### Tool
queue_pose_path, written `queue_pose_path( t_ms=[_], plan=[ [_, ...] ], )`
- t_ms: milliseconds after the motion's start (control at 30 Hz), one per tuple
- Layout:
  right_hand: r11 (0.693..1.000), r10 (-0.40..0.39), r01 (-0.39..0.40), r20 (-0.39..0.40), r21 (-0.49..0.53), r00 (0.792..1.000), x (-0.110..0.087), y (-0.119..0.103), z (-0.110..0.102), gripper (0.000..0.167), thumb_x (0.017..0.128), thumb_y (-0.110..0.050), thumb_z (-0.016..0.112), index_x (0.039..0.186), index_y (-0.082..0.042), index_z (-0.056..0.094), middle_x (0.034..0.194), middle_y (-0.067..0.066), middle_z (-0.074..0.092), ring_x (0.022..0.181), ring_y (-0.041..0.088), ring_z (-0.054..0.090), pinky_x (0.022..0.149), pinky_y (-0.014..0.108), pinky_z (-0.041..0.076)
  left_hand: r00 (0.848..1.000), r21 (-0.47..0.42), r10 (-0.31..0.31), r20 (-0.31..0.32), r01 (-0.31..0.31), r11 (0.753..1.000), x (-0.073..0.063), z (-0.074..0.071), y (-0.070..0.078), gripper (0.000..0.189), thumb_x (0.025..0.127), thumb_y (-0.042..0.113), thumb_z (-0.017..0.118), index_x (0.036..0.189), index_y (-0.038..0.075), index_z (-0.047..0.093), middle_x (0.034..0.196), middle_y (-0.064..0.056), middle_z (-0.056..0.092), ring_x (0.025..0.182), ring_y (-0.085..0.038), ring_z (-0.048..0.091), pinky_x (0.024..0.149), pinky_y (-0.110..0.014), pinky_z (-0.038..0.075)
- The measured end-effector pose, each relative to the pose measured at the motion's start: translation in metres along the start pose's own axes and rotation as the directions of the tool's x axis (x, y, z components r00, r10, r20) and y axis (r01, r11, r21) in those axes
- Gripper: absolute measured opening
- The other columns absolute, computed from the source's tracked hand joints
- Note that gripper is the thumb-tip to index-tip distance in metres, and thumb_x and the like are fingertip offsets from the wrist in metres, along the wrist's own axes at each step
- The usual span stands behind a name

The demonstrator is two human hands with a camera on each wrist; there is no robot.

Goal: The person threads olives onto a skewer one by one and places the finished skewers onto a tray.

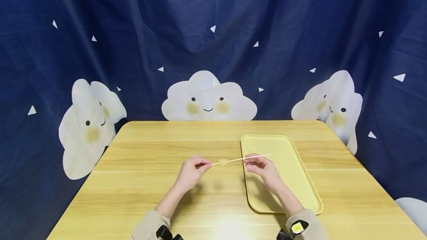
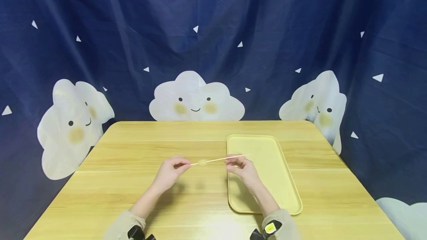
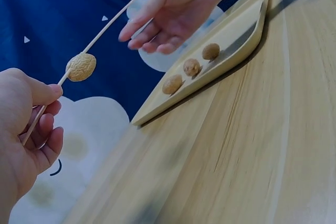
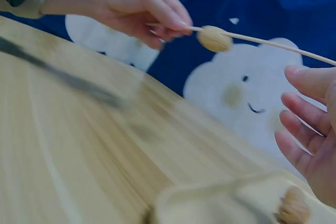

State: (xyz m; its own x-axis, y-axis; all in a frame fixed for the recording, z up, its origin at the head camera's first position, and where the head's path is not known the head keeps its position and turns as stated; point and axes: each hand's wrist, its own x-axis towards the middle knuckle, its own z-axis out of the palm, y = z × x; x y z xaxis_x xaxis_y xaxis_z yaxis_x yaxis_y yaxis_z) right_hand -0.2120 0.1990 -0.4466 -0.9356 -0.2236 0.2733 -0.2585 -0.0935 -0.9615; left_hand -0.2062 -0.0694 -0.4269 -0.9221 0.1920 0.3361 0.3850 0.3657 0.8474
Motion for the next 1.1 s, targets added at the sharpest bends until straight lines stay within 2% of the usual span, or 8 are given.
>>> queue_pose_path(
  t_ms=[100, 233, 333, 433, 567, 633, 800, 1100],
  plan=[
    [0.999, 0.003, -0.005, -0.044, -0.041, 0.999, -0.001, 0.0, -0.016, 0.027, 0.084, 0.003, 0.062, 0.107, 0.016, 0.056, 0.103, 0.002, 0.066, 0.09, 0.012, 0.061, 0.074, 0.024, 0.051, 1.0, -0.009, -0.008, 0.0, 0.008, 1.0, -0.001, -0.003, -0.002, 0.004, 0.083, 0.007, 0.068, 0.084, 0.007, 0.072, 0.082, 0.001, 0.064, 0.076, -0.015, 0.058, 0.066, -0.023, 0.049],
    [0.994, 0.026, -0.032, -0.048, -0.109, 0.998, 0.0, 0.0, -0.039, 0.031, 0.085, 0.0, 0.063, 0.109, 0.017, 0.053, 0.101, 0.0, 0.067, 0.093, 0.015, 0.062, 0.075, 0.026, 0.051, 1.0, -0.034, -0.017, -0.013, 0.017, 0.999, 0.0, -0.005, 0.0, 0.004, 0.082, 0.005, 0.069, 0.084, 0.006, 0.072, 0.083, 0.0, 0.064, 0.077, -0.014, 0.058, 0.067, -0.023, 0.049],
    [0.982, 0.083, -0.089, -0.04, -0.167, 0.996, 0.001, 0.0, -0.054, 0.036, 0.086, -0.003, 0.063, 0.113, 0.016, 0.051, 0.102, 0.008, 0.067, 0.093, 0.017, 0.062, 0.076, 0.026, 0.051, 1.0, -0.023, -0.02, -0.021, 0.02, 1.0, -0.003, -0.009, 0.015, 0.004, 0.082, 0.001, 0.068, 0.083, 0.002, 0.072, 0.082, -0.004, 0.064, 0.076, -0.015, 0.058, 0.066, -0.022, 0.049],
    [0.965, 0.141, -0.151, -0.063, -0.213, 0.988, -0.001, -0.001, -0.065, 0.04, 0.087, -0.006, 0.063, 0.117, 0.016, 0.049, 0.107, 0.019, 0.063, 0.092, 0.014, 0.061, 0.077, 0.026, 0.051, 0.999, -0.011, -0.026, -0.025, 0.026, 1.0, -0.003, -0.01, 0.016, 0.005, 0.082, 0.0, 0.067, 0.083, 0.002, 0.071, 0.081, -0.004, 0.064, 0.074, -0.016, 0.057, 0.065, -0.022, 0.049],
    [0.949, 0.182, -0.203, -0.105, -0.243, 0.978, -0.008, 0.002, -0.075, 0.042, 0.088, -0.006, 0.062, 0.12, 0.016, 0.047, 0.11, 0.027, 0.059, 0.089, 0.009, 0.06, 0.076, 0.027, 0.051, 1.0, -0.026, -0.013, -0.022, 0.013, 1.0, 0.0, -0.009, -0.002, 0.004, 0.082, 0.005, 0.069, 0.083, 0.007, 0.072, 0.081, 0.001, 0.064, 0.075, -0.013, 0.057, 0.066, -0.023, 0.049],
    [0.942, 0.198, -0.219, -0.109, -0.253, 0.974, -0.012, 0.005, -0.079, 0.041, 0.088, -0.005, 0.062, 0.12, 0.016, 0.048, 0.109, 0.028, 0.058, 0.087, 0.01, 0.06, 0.075, 0.028, 0.051, 1.0, -0.024, -0.009, -0.016, 0.009, 1.0, -0.001, -0.009, -0.003, 0.004, 0.082, 0.006, 0.069, 0.083, 0.008, 0.072, 0.082, 0.001, 0.064, 0.075, -0.013, 0.058, 0.066, -0.023, 0.049],
    [0.926, 0.23, -0.238, -0.062, -0.293, 0.971, -0.02, 0.011, -0.083, 0.039, 0.087, -0.006, 0.062, 0.117, 0.016, 0.049, 0.11, 0.029, 0.057, 0.086, 0.015, 0.06, 0.071, 0.028, 0.051, 1.0, -0.023, -0.015, -0.009, 0.015, 1.0, -0.003, -0.01, -0.006, 0.004, 0.082, 0.006, 0.069, 0.083, 0.007, 0.072, 0.084, 0.0, 0.065, 0.078, -0.016, 0.059, 0.068, -0.023, 0.05],
    [0.915, 0.235, -0.215, 0.019, -0.343, 0.972, -0.025, 0.019, -0.087, 0.038, 0.086, -0.007, 0.064, 0.113, 0.017, 0.052, 0.103, 0.027, 0.061, 0.083, 0.007, 0.06, 0.067, 0.024, 0.049, 1.0, -0.014, -0.021, -0.002, 0.021, 1.0, -0.003, -0.01, -0.008, 0.004, 0.083, 0.007, 0.069, 0.084, 0.007, 0.072, 0.086, -0.001, 0.065, 0.079, -0.016, 0.059, 0.067, -0.023, 0.05]
  ],
)
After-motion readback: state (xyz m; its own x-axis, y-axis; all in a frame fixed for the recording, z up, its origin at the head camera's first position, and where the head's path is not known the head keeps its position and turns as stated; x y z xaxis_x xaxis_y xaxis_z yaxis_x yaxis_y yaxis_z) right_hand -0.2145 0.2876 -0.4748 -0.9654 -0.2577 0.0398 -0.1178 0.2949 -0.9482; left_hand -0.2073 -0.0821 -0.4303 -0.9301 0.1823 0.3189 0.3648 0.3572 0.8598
